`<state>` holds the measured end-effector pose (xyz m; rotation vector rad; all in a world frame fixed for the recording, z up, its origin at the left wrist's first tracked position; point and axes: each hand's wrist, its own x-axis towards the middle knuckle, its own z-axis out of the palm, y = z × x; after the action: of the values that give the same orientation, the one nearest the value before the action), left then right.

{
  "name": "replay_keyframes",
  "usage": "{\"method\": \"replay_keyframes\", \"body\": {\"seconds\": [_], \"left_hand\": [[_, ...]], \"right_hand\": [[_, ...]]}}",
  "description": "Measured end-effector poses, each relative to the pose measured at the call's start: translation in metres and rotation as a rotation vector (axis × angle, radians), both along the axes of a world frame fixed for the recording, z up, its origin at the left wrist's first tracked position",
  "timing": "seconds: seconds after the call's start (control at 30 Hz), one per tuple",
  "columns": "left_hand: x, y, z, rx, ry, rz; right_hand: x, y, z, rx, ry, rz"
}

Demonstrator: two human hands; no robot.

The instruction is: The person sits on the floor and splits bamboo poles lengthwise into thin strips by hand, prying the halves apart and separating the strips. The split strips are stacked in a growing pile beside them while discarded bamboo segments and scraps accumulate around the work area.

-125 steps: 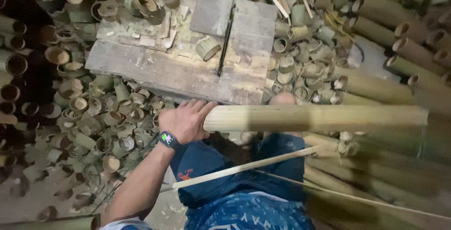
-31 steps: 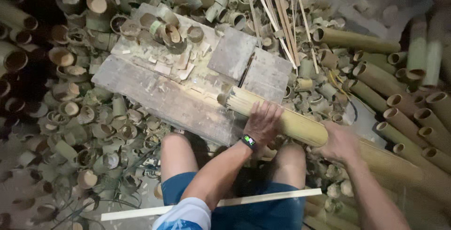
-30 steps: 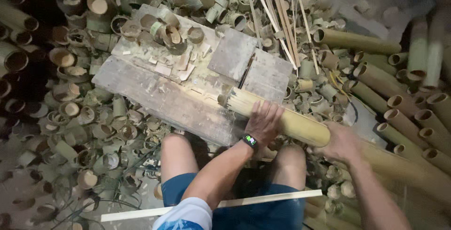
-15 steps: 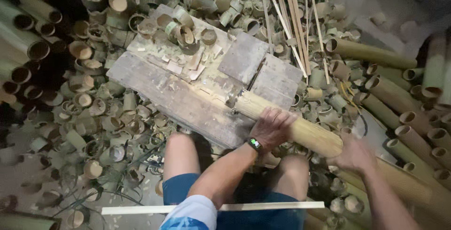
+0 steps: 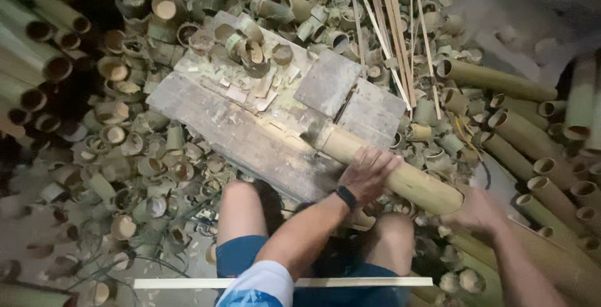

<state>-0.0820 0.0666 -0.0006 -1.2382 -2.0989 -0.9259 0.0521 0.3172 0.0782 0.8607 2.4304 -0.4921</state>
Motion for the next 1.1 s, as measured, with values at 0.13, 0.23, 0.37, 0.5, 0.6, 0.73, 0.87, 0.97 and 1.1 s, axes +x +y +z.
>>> {"method": "replay_keyframes", "body": {"seconds": [0.13, 0.23, 0.37, 0.5, 0.6, 0.73, 0.87, 0.97, 1.1], "left_hand": [[-0.026, 0.035, -0.008, -0.379, -0.191, -0.064], [-0.038, 0.038, -0.011, -0.293, -0.194, -0.235], [-0.016, 0.007, -0.007, 0.025, -0.040, -0.218], [-0.016, 0.007, 0.005, -0.223, -0.051, -0.050], [-0.028, 0.020, 0.017, -0.516, -0.349, -0.269], [-0.029, -0.017, 0.034, 0.012, -0.417, -0.177], [-0.074, -0.101, 0.045, 0.183, -0.738, 0.538], [-0.121, -0.124, 0.044, 0.105, -0.583, 0.078], [-0.146, -0.121, 0.049, -0.189, -0.765, -0.158]], "right_hand": [[-0.001, 0.015, -0.006, 0.178, -0.001, 0.088], [0.000, 0.019, -0.003, 0.150, 0.029, 0.157], [-0.002, 0.013, 0.003, 0.023, 0.062, 0.101], [-0.002, 0.004, 0.003, -0.154, 0.199, 0.104], [0.006, -0.002, -0.004, -0.075, 0.044, 0.050], [0.045, -0.006, -0.016, -0.182, 0.293, 0.026], [0.096, -0.010, -0.015, 0.013, 0.151, 0.063], [0.125, -0.023, -0.001, 0.151, -0.063, 0.047], [0.133, -0.036, 0.010, 0.197, -0.152, -0.004]]}}
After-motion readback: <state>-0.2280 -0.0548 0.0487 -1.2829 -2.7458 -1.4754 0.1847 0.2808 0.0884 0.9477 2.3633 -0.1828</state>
